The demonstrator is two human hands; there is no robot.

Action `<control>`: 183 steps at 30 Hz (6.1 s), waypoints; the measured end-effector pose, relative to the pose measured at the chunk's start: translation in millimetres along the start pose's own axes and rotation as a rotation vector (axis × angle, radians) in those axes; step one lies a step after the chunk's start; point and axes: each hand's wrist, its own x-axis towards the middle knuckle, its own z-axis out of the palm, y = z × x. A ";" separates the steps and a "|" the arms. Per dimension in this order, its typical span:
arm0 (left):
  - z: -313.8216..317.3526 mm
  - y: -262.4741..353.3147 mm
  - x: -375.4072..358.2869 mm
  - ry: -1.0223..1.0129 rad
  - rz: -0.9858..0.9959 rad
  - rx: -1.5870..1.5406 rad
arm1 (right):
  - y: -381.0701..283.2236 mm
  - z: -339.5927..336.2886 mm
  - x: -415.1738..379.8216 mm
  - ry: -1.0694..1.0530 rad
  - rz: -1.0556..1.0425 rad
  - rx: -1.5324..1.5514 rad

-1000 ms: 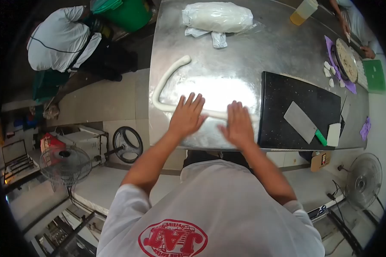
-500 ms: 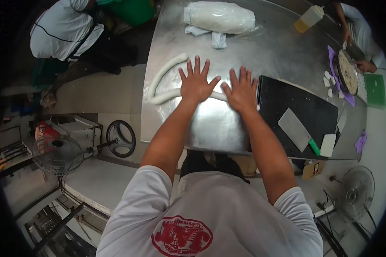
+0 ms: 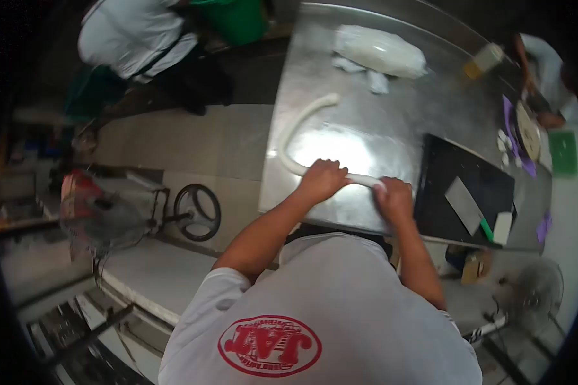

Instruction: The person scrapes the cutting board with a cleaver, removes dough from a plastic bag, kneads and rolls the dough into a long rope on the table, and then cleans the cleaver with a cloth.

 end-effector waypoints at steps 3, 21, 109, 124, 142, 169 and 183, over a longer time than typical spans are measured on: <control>-18.2 -15.7 -16.0 -0.148 -0.020 -0.177 | -4.1 -7.7 17.2 -0.119 -0.166 -0.112; 22.2 64.4 44.8 0.400 -0.372 -0.222 | -22.3 32.2 111.3 -0.267 -0.240 -0.337; 0.2 46.1 184.4 -0.017 -0.454 0.258 | 84.1 -87.2 -103.3 0.213 0.224 0.330; 44.1 125.0 -1.8 0.119 -0.410 0.042 | 297.7 -139.9 -167.0 0.204 0.314 -0.281; 29.3 62.9 31.1 0.067 -0.345 0.078 | 182.1 -93.6 -247.7 0.236 1.003 0.499; 51.3 96.2 67.5 0.074 -0.227 0.228 | 70.0 -90.4 -234.3 0.692 1.122 1.501; 36.9 110.9 111.4 -0.060 0.026 0.335 | 136.1 -121.5 -249.1 0.187 0.272 2.578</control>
